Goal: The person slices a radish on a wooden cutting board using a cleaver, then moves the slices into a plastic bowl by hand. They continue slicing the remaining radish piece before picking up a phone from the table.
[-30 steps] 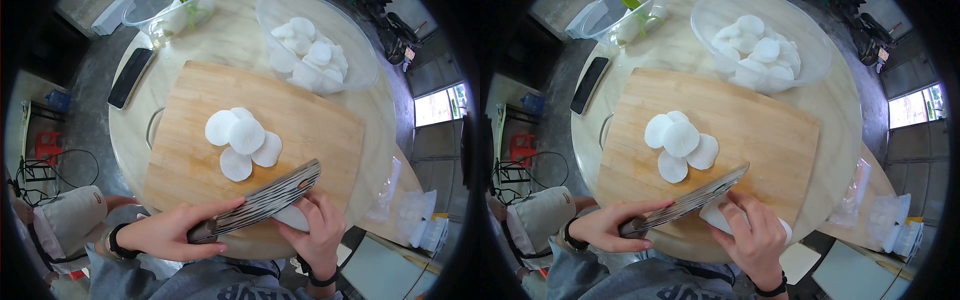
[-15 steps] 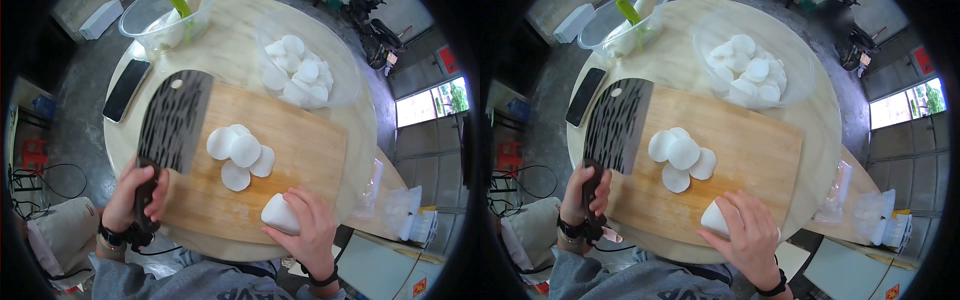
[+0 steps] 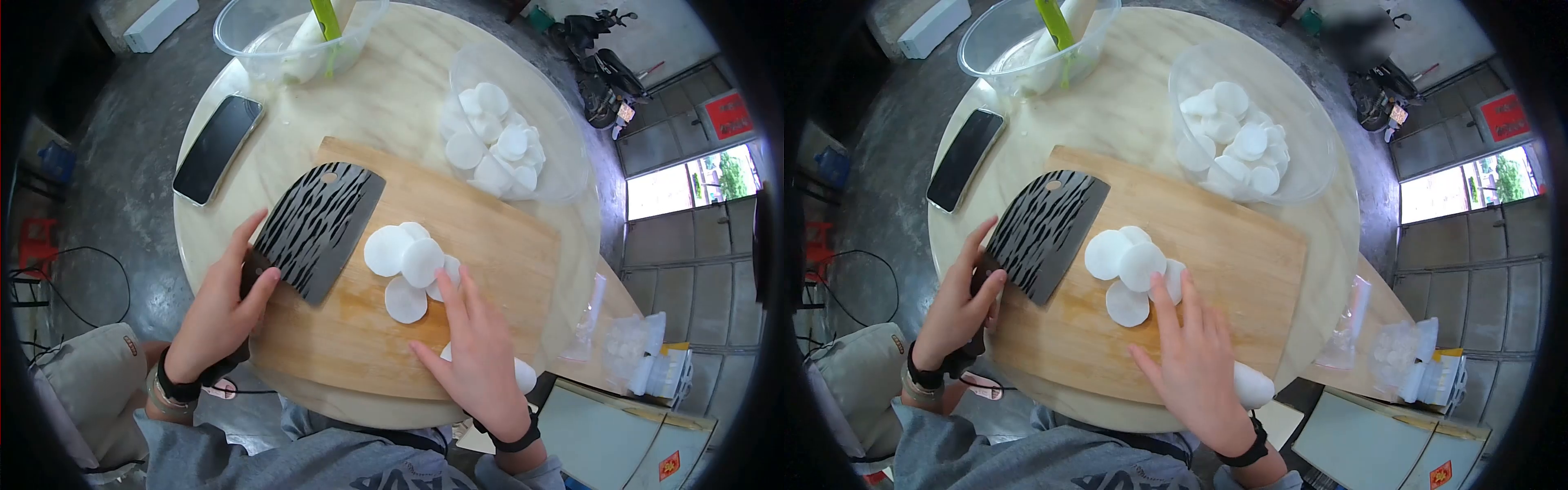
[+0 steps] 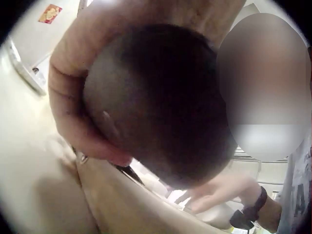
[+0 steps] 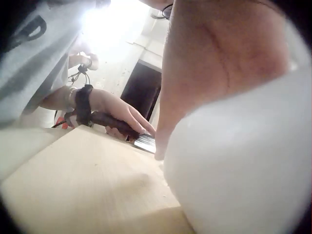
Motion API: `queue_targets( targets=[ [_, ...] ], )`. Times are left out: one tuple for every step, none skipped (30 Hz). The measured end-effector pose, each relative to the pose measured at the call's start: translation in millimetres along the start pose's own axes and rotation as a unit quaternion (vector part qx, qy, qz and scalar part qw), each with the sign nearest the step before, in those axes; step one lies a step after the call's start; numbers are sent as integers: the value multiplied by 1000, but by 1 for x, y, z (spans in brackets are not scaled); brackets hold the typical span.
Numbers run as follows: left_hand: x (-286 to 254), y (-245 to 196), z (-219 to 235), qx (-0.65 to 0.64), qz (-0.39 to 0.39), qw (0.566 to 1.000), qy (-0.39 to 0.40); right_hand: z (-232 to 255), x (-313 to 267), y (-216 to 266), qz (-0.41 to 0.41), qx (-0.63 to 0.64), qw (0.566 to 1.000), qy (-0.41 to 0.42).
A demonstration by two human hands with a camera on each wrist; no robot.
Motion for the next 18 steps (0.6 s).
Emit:
queue_targets(
  targets=[
    [2, -3, -2, 84, -83, 993, -6, -1, 1, 1, 1, -1, 1000, -1],
    [3, -5, -4, 169, -164, 972, -12, -4, 2, 3, 1, -17, 1000, 1],
    [8, -1, -8, 205, -271, 940, -36, -7, 3, 4, 0, -33, 999, 2],
    [7, 1, -8, 205, -272, 939, -34, -9, 6, 6, -2, -33, 999, 0],
    [4, -3, -11, 194, -258, 946, -15, -9, 7, 7, -1, -43, 999, -14],
    [1, -6, -15, 183, -244, 952, 3, -10, 8, 8, 2, -52, 998, -27],
    [-1, -6, -19, 200, -259, 945, 2, -11, 9, 9, 2, -51, 998, -28],
    [-2, -8, -22, 201, -260, 944, 0, -12, 10, 10, 2, -66, 997, -25],
    [-3, -8, -26, 199, -235, 951, 36, -13, 10, 10, 2, -81, 996, -22],
    [-3, -8, -30, 195, -209, 956, 70, -14, 10, 9, 4, -81, 996, -23],
    [-4, -7, -33, 197, -218, 953, 77, -14, 10, 9, 12, -74, 997, -34],
    [-5, -6, -37, 198, -219, 953, 76, -14, 9, 9, 20, -67, 997, -45],
    [-6, -5, -40, 181, -231, 953, 76, -15, 9, 8, 20, -67, 996, -46],
    [-7, -4, -43, 165, -242, 953, 77, -15, 9, 8, 9, -49, 998, -48],
    [-8, -3, -45, 166, -244, 953, 75, -15, 9, 7, -2, -31, 998, -50],
    [-9, -3, -47, 158, -269, 948, 68, -16, 9, 6, 0, -31, 998, -52],
    [-11, -3, -48, 151, -295, 942, 60, -17, 8, 6, -3, -23, 998, -54],
    [-13, -2, -51, 153, -296, 941, 57, -17, 8, 6, -5, -15, 998, -56]
  ],
)
Point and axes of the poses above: each hand's wrist, its own x-axis towards the middle knuckle, its own z-axis out of the back of the hand, y = z × x, the point moved 2 cm from there along x, towards the middle knuckle, and after that the axes turned 9 degrees about -y, right-handed, at the moved point
